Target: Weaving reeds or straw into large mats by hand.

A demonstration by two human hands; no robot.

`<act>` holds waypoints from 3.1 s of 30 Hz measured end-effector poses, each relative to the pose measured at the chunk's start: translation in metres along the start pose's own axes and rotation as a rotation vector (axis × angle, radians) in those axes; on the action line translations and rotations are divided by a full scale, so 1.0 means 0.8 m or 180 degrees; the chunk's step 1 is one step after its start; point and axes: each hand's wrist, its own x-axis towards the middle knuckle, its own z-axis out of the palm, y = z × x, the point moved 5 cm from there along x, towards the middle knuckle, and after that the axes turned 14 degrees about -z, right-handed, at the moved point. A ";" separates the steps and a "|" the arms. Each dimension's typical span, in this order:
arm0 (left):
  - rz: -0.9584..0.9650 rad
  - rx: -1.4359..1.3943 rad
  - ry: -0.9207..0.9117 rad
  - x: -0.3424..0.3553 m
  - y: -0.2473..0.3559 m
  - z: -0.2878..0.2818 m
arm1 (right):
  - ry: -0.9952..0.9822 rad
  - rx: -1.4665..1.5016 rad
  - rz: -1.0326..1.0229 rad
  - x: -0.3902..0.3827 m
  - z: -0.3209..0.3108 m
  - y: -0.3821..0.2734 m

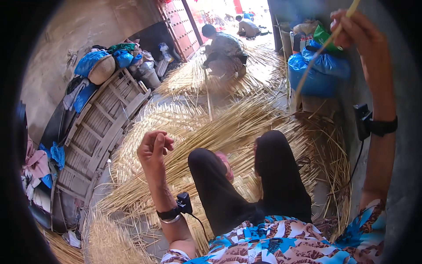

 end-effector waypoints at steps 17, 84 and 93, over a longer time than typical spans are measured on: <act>-0.0213 0.2381 0.0795 0.146 -0.154 -0.097 | -0.0019 0.3708 0.2969 -0.223 0.444 0.272; -0.4929 -0.1918 -0.1742 0.054 -0.659 0.026 | -0.1837 0.2773 0.4363 -0.613 0.615 0.314; -0.4058 -0.1567 -0.2122 0.086 -0.647 0.021 | -0.2075 0.2046 0.3602 -0.569 0.628 0.325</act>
